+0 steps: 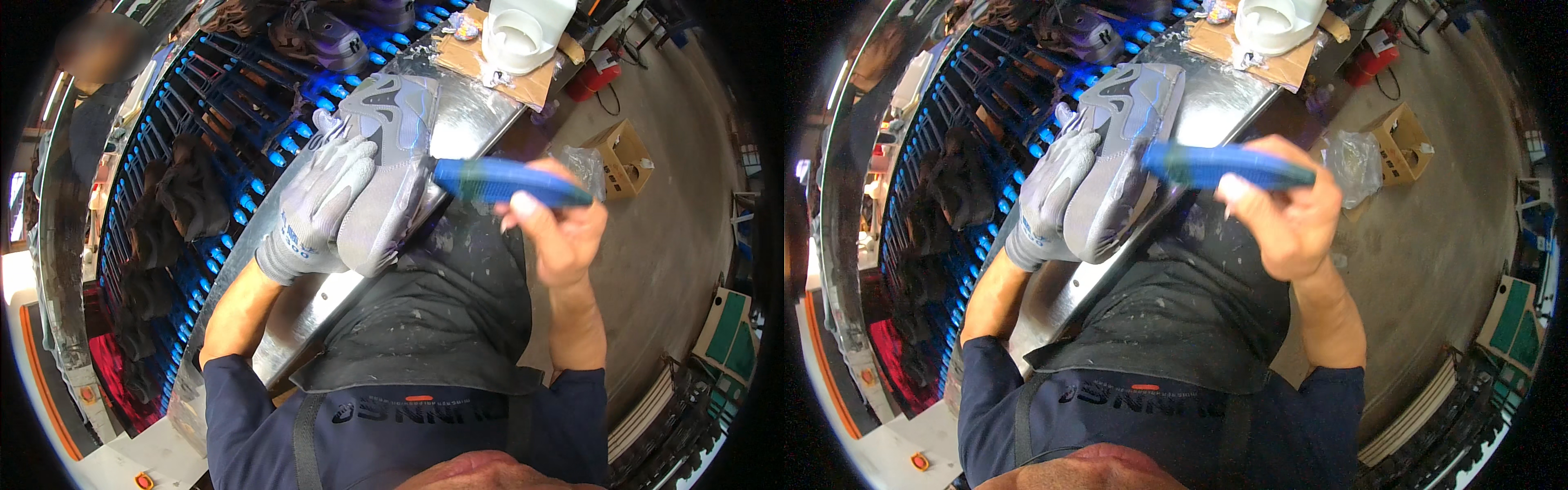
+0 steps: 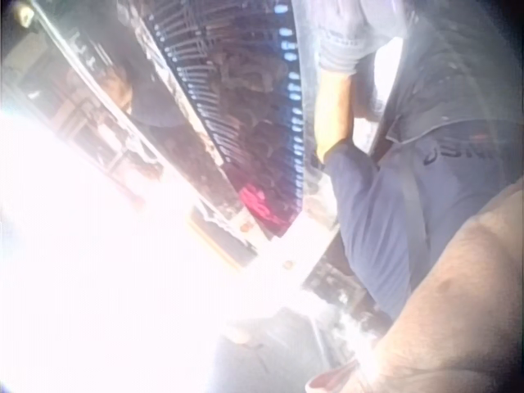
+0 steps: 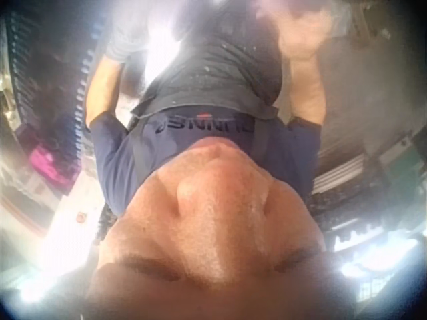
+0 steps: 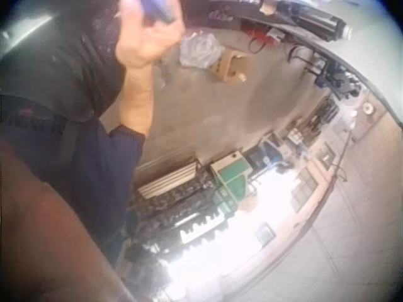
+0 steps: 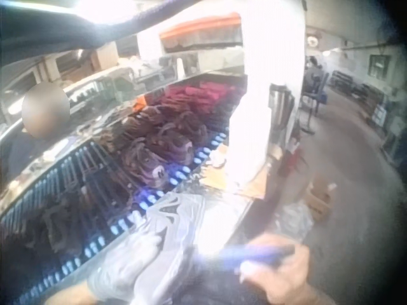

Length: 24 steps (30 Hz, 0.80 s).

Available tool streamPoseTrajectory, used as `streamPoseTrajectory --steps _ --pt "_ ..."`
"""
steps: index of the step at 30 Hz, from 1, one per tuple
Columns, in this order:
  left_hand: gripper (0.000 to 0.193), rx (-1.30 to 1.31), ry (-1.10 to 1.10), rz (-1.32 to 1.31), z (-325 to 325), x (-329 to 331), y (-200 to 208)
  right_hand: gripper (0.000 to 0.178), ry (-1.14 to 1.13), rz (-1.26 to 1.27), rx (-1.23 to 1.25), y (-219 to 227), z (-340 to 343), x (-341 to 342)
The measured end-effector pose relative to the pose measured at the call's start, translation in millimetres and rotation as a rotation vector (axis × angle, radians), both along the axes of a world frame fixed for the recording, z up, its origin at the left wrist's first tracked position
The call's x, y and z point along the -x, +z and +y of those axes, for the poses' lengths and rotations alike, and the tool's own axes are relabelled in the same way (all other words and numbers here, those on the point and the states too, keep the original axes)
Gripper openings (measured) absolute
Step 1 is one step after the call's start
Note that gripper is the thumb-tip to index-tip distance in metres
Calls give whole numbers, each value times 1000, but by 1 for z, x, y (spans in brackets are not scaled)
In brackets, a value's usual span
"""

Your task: The person scrubs a gray sneaker with a blue brush, repeatedly applying a white cleaning solution from a squeeze bottle to the upper and sides. They rotate the shoe to access different areas and continue scrubbing throughout the clip.

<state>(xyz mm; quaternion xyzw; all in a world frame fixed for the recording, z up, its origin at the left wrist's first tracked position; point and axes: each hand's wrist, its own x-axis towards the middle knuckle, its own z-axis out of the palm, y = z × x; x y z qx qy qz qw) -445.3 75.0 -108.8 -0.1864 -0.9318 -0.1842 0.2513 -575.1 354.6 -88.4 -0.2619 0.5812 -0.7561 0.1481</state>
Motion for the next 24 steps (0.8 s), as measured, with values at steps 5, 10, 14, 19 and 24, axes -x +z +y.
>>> streamPoseTrajectory --steps 5,10,14,19,24 --pt "89 8 -34 -59 -3 5 6 6 133 160 -95 5 2 24" --pt "89 23 -30 -34 -2 9 10 15 194 216 -105 12 6 17" --pt "88 36 -15 -10 0 16 13 16 159 382 -113 17 8 9" --pt "91 48 17 -21 1 18 20 21 113 689 -115 26 9 2" --pt "95 14 -52 23 2 27 29 33 66 930 -153 38 10 -15"
